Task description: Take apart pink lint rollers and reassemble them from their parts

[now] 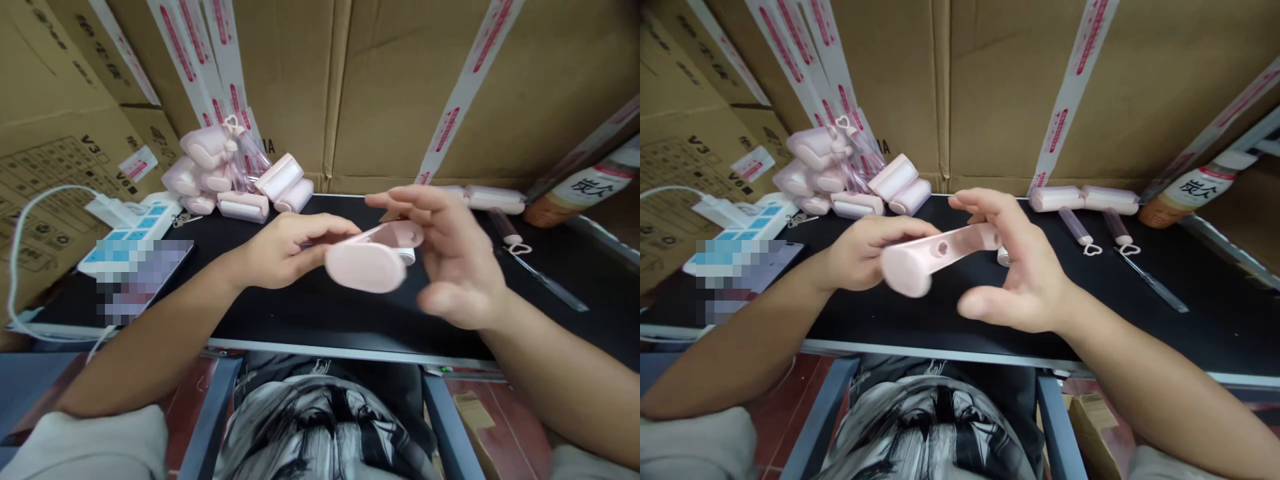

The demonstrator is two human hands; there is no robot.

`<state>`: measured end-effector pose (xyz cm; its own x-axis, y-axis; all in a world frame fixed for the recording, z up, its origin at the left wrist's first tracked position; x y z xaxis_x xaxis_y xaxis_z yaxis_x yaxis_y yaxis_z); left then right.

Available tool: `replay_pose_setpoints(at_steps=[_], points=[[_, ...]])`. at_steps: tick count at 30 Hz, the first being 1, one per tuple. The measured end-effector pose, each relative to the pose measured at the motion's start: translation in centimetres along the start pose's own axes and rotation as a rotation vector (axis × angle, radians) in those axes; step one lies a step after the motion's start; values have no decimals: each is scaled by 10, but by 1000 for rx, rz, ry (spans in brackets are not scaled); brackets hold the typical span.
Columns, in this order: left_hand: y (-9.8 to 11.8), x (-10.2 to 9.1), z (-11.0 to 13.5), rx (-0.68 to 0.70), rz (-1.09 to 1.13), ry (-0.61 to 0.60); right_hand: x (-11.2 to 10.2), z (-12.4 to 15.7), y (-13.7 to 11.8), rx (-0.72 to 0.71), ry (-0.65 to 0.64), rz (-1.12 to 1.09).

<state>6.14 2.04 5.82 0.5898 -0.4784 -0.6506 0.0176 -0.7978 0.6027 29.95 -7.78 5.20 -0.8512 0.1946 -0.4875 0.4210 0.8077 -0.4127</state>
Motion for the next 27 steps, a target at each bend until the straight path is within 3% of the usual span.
replay_pose_setpoints(at_steps=[3,6,11,14,19,23,25,27], points=[[-6,-4,-1,78,82,4,-6,-4,-14,-134,24,241],[-8,-1,-3,114,102,-25,-2,-5,-19,-232,-34,278],[-4,5,-4,58,235,-17,1,-4,-23,-225,-1,339],[0,8,-3,65,180,30,0,-4,-29,-172,15,315],[2,12,-5,19,71,164,-5,-8,-27,60,40,117],[-3,7,-9,-89,134,268,-24,-12,10,278,67,-163],[-8,1,-10,-222,215,312,-38,-11,40,431,87,-53],[-15,-4,-10,-357,298,314,-48,-8,71,603,-83,370]])
Point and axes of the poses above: each hand's wrist, its own z-axis away from the middle knuckle, its own x-axis out of the palm, y = z × x, the point moved 2 cm from there along -z, towards the middle knuckle, and after that the axes turned 6 degrees about -x, right-handed, at the moved point
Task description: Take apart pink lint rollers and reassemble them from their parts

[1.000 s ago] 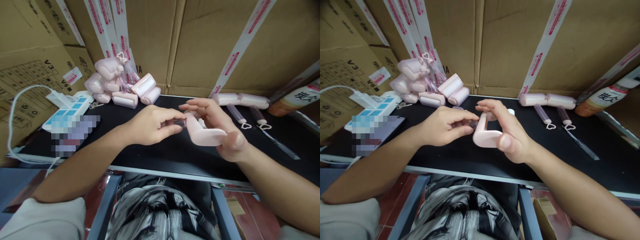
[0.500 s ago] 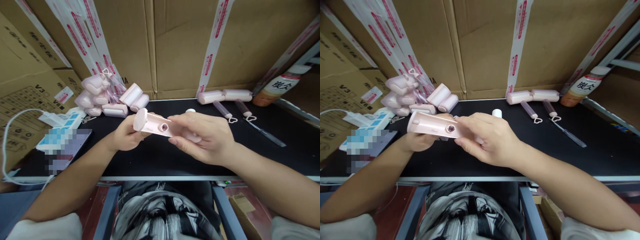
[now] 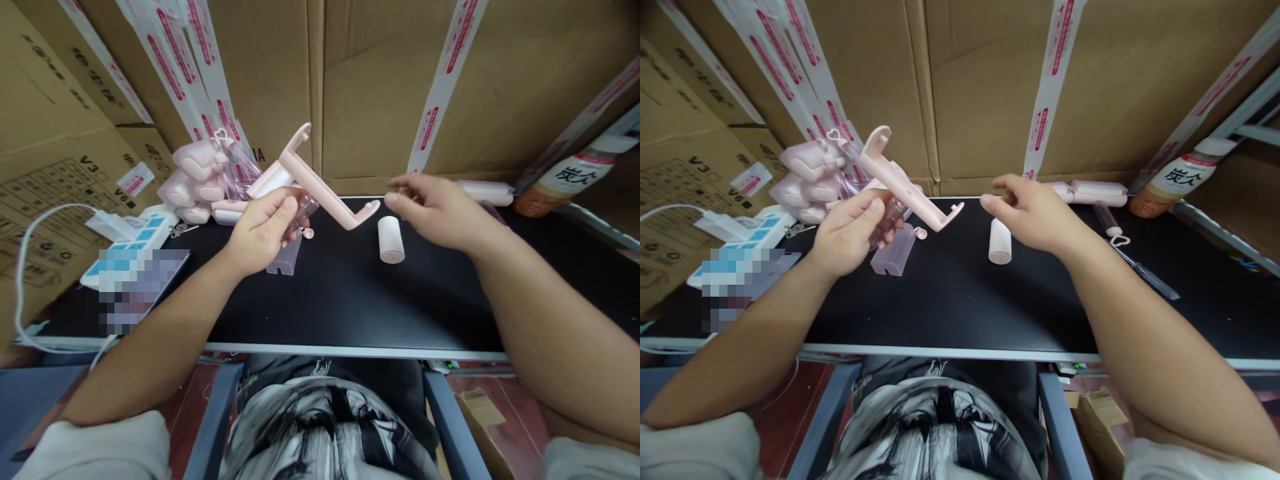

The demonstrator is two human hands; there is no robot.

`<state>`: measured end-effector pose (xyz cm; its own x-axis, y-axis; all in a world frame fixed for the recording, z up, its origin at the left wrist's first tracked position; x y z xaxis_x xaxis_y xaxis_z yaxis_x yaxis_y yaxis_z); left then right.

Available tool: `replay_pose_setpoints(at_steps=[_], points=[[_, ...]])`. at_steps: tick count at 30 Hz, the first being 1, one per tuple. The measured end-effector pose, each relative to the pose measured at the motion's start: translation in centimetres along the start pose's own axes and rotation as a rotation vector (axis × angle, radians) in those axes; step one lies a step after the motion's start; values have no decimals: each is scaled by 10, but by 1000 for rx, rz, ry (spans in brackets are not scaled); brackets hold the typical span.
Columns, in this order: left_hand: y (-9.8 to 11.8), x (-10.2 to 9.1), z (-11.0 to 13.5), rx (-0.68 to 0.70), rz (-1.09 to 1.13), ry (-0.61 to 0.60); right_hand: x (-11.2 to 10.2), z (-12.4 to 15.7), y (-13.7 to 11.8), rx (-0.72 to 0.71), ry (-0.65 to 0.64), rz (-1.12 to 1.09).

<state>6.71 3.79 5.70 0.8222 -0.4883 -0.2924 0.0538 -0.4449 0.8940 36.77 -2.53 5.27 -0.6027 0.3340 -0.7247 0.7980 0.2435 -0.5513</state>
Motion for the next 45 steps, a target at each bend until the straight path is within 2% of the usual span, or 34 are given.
replay_pose_setpoints(at_steps=[1,3,5,7,9,12,15,19,21,25,29,33,39,42,45], points=[[-2,-2,-2,-53,19,-6,3,-6,12,87,-82,216],[-4,-5,-4,-91,26,-23,11,-14,30,232,-292,457],[-6,-3,-5,-75,5,-68,20,-16,39,365,-456,446],[-7,2,-4,-52,-5,-140,26,-15,38,436,-480,283],[-8,8,-1,-42,4,-210,26,-15,33,419,-357,45],[-8,15,3,-59,-17,-286,20,-13,22,313,-56,-332],[-5,19,8,-71,-97,-310,17,-8,7,228,132,-559],[-7,21,8,-88,-167,-301,27,-1,-11,236,195,-672],[-13,21,4,-102,-175,-248,36,-1,-14,273,216,-668],[-23,17,-1,-150,-235,-92,53,-5,-6,370,263,-643],[-15,15,0,-107,-268,-46,63,-10,4,441,246,-640],[-6,16,2,-63,-235,-38,62,-12,11,429,239,-542],[-5,19,4,-40,-223,-101,69,-8,19,325,-187,-32],[-1,19,7,-57,-217,-138,72,-11,21,239,-272,150],[3,18,8,-86,-209,-149,56,-12,12,172,-278,252]])
Point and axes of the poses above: each hand's wrist, its own z-axis away from the middle knuckle, its own x-axis out of the palm, y = z × x, the point moved 2 cm from there along -z, towards the middle knuckle, and after that the axes turned 6 degrees about -x, right-handed, at the moved point
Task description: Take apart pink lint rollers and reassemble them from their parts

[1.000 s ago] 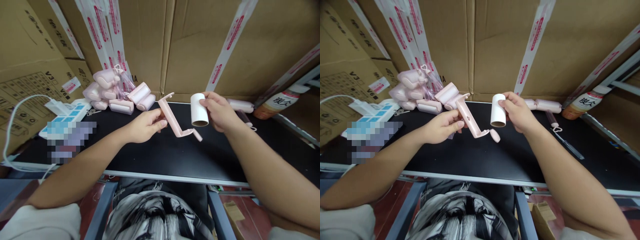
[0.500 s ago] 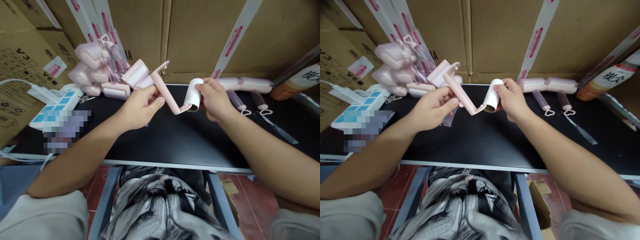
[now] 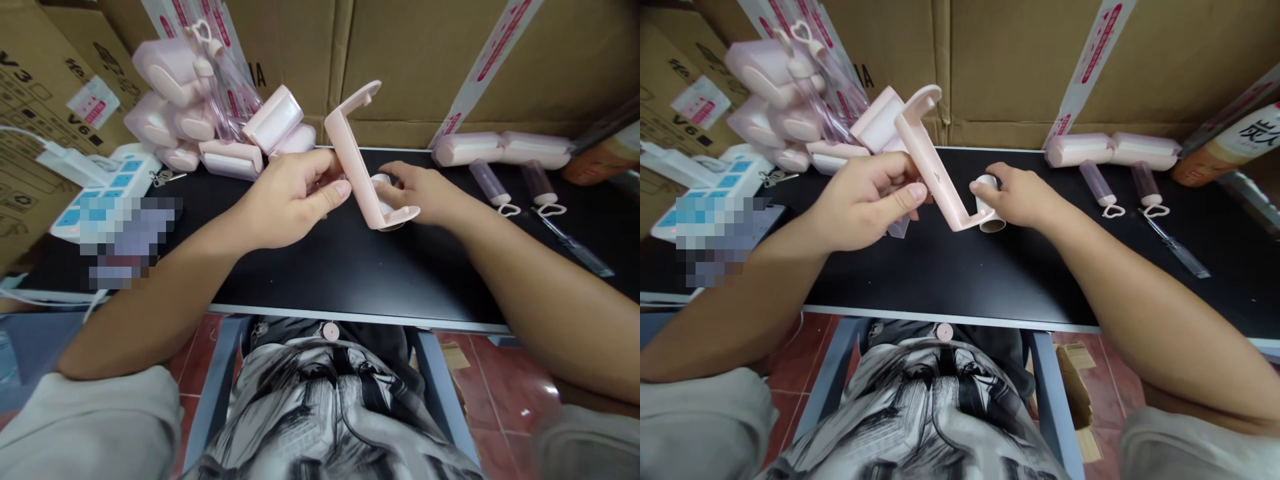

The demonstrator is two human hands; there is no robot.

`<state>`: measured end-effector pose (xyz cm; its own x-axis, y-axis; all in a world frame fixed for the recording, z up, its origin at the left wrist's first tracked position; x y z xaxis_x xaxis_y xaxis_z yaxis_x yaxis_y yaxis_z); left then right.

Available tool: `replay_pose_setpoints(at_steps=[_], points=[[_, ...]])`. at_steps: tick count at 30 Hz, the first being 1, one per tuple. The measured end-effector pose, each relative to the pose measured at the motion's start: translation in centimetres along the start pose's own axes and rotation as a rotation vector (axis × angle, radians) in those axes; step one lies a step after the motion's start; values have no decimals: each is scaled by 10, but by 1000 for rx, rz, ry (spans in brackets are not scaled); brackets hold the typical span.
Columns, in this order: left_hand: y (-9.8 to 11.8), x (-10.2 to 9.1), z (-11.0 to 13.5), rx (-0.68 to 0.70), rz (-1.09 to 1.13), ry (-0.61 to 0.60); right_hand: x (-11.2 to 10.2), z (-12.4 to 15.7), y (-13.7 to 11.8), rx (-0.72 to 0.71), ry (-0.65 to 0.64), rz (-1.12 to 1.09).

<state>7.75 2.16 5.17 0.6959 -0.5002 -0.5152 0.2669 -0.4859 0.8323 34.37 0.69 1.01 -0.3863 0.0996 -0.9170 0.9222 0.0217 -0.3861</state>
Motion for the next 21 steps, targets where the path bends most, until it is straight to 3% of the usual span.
replay_pose_setpoints(at_steps=[2,4,6,8,9,10,13,15,18,21], points=[[1,-2,0,-12,5,-2,-25,20,-13,-36,125,105],[3,-4,0,-29,21,-7,-46,59,-35,-90,273,181],[6,-7,0,-50,49,-16,-41,108,-65,-317,159,88],[11,-8,1,-55,80,-12,0,156,-91,-585,-309,-89],[13,-9,2,-51,95,-7,30,174,-97,-610,-526,-71],[14,-9,3,-46,108,0,63,186,-100,-597,-657,-7],[14,-10,3,-47,138,5,152,187,-89,-502,-795,197],[11,-11,2,-55,151,0,190,174,-79,-513,-835,215],[8,-13,0,-66,160,-1,206,164,-72,-504,-816,233],[7,-16,0,-64,154,16,177,183,-77,-536,-778,220]])
Point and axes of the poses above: each hand's wrist, its own z-axis away from the middle knuckle, its own x-axis out of the palm, y = z × x, the point moved 2 cm from there along -z, towards the middle knuckle, and after that the axes turned 6 degrees about -x, right-handed, at the moved point
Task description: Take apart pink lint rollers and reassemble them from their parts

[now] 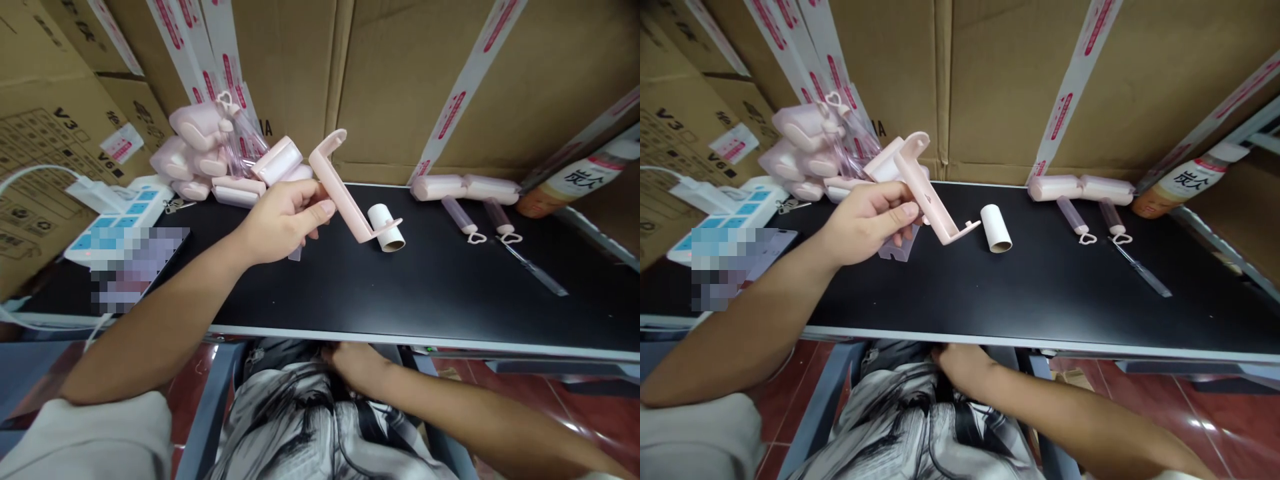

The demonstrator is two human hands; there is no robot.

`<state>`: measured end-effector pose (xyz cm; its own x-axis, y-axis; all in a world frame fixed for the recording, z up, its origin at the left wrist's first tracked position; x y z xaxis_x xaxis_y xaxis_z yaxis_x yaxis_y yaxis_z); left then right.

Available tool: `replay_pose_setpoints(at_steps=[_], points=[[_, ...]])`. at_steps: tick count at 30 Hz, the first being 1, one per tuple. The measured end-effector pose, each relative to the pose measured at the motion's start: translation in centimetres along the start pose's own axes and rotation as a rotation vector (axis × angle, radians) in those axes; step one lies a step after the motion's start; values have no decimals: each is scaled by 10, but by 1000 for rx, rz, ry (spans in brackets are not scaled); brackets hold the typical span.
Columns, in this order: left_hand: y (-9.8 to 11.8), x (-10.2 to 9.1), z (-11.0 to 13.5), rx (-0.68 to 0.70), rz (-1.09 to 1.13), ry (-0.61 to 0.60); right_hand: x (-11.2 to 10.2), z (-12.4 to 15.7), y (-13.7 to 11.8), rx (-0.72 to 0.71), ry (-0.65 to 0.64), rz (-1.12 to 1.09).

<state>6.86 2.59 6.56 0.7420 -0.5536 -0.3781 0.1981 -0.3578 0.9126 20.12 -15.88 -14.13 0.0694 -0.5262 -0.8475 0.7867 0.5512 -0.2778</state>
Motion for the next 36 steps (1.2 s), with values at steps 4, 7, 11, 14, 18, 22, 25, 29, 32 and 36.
replay_pose_setpoints(at_steps=[4,7,11,14,18,22,25,29,32,36], points=[[3,1,2,15,-1,-5,-48,87,-7,-415,200,-245],[5,4,3,32,8,-23,-109,143,47,-250,733,-181],[4,7,3,33,10,-31,-159,157,144,46,935,84],[2,6,2,28,9,-43,-163,139,190,10,801,17],[0,6,3,27,10,-69,-158,123,212,-30,754,-90],[2,7,6,26,3,-108,-160,116,215,-62,824,1],[3,8,7,56,-4,-130,-161,111,210,-96,854,110],[2,8,6,64,-19,-135,-161,102,209,-115,914,84],[1,8,7,64,-9,-143,-159,96,217,-101,987,-20],[2,9,7,55,-4,-154,-156,92,231,-82,1006,-73]])
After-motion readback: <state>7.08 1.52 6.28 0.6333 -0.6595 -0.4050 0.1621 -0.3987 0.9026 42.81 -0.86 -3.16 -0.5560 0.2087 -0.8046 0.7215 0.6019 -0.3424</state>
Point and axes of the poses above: each hand's wrist, its own z-axis away from the middle knuckle, its own x-axis out of the palm, y = z × x, the point moved 2 cm from there along -z, towards the middle knuckle, and after that the axes turned 6 degrees about -x, right-handed, at the moved point
